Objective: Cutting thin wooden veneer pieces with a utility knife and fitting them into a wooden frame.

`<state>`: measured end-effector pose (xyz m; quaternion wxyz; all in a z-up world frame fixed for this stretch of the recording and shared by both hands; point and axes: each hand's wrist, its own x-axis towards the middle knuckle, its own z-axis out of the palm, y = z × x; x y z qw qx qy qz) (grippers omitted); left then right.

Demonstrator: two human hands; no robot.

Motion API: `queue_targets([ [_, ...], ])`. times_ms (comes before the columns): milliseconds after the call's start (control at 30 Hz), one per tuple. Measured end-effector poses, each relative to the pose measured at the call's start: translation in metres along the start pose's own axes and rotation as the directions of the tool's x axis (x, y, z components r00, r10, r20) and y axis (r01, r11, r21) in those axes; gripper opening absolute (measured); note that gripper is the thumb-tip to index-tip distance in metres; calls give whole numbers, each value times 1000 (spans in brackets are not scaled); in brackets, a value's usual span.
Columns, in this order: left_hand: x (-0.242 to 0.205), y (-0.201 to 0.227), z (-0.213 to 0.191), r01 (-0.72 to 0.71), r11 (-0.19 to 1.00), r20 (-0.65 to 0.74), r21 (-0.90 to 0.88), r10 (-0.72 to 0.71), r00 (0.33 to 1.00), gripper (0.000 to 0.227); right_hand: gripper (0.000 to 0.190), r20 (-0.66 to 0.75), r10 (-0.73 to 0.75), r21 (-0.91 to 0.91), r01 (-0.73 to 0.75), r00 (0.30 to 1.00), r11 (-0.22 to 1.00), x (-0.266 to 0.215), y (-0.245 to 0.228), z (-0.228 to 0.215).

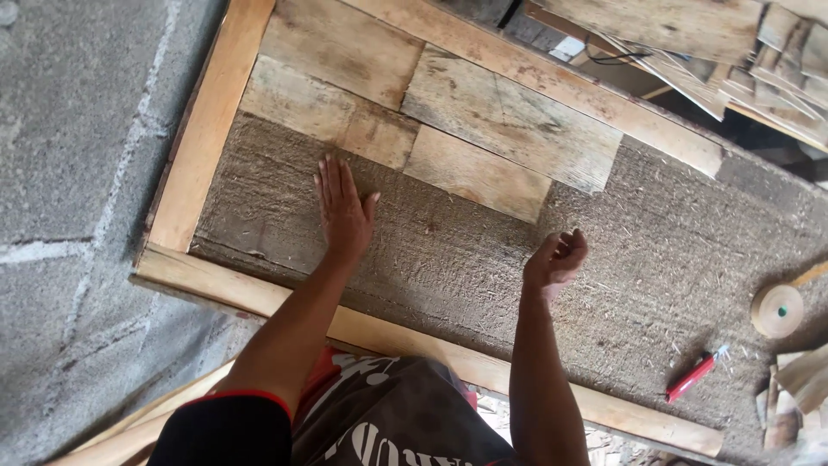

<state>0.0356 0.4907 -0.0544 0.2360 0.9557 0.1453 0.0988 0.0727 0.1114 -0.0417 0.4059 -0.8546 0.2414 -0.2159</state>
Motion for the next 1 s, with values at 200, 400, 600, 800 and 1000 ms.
queue_targets([
  [200, -59, 23, 11, -119, 991, 22, -56, 120, 992, 68, 38, 218, -462, -19, 477, 860, 879, -73, -37, -65],
  [400, -109, 91, 0, -264, 951, 101, -158, 282, 954, 70, 28, 335, -371, -14, 399, 866, 917, -107, -64, -124],
  [600, -147, 161, 2, -400, 898, 331, -184, 440, 835, 71, 26, 358, -291, 10, 308, 887, 951, -93, -21, -172],
  [800, -161, 204, 5, -439, 897, 516, -52, 400, 757, 76, 26, 257, -365, -7, 379, 895, 925, -48, 14, -235],
  [1000, -162, 209, 27, -428, 903, 532, 40, 343, 774, 77, 27, 154, -271, -60, 283, 950, 957, -20, 81, -286],
])
